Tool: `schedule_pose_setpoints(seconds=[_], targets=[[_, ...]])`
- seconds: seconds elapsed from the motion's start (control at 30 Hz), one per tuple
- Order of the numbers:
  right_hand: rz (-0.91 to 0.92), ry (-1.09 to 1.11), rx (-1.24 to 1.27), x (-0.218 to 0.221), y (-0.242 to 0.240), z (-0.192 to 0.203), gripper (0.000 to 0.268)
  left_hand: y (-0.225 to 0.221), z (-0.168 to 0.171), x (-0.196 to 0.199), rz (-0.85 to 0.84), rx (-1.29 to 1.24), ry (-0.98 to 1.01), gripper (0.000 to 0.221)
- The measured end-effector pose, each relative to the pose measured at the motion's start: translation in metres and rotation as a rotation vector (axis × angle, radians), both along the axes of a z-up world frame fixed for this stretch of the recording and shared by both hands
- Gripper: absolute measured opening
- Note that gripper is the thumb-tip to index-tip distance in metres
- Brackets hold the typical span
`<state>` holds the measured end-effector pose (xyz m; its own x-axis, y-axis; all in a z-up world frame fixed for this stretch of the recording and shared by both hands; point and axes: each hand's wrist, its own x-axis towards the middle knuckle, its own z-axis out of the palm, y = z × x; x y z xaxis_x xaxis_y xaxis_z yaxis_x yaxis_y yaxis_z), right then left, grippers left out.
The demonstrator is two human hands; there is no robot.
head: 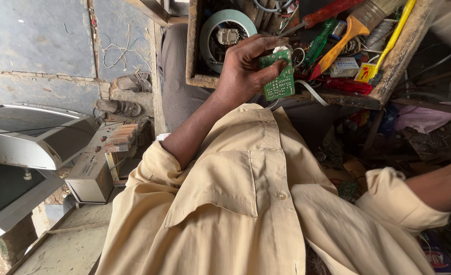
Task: The person holds a green circuit board and uses a soldering iron to work on solder joints. They then attach a white plastic connector to a smaller circuit board, brush it with a small brush, and continue soldering the connector to the board.
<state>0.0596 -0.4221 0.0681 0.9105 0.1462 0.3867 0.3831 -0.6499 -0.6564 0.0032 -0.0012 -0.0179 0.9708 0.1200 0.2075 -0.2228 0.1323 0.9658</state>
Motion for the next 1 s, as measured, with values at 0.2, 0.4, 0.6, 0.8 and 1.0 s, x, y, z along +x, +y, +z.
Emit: schedule_pose_setpoints(seconds=[0.2, 0.4, 0.6, 0.8, 1.0], targets=[[0.381, -0.087, -0.124, -0.020, 0.051, 0.026, 0.014, -0.001, 0.003, -0.001, 0.018, 0.022, 0.015, 0.036], [0.567, -0.195, -0.216, -0.015, 0.100, 0.037, 0.022, -0.003, 0.002, -0.001, 0.020, 0.021, 0.038, 0.037], [0.595, -0.204, -0.260, -0.017, 0.117, 0.044, 0.023, -0.004, 0.000, -0.001, 0.017, -0.002, 0.038, 0.038], [0.562, -0.211, -0.278, -0.023, 0.124, 0.047, 0.026, -0.006, 0.000, -0.002, 0.032, -0.002, 0.046, 0.038], [0.519, -0.283, -0.355, -0.036, 0.140, 0.055, 0.024, -0.005, 0.003, -0.001, 0.111, 0.208, -0.023, 0.038]])
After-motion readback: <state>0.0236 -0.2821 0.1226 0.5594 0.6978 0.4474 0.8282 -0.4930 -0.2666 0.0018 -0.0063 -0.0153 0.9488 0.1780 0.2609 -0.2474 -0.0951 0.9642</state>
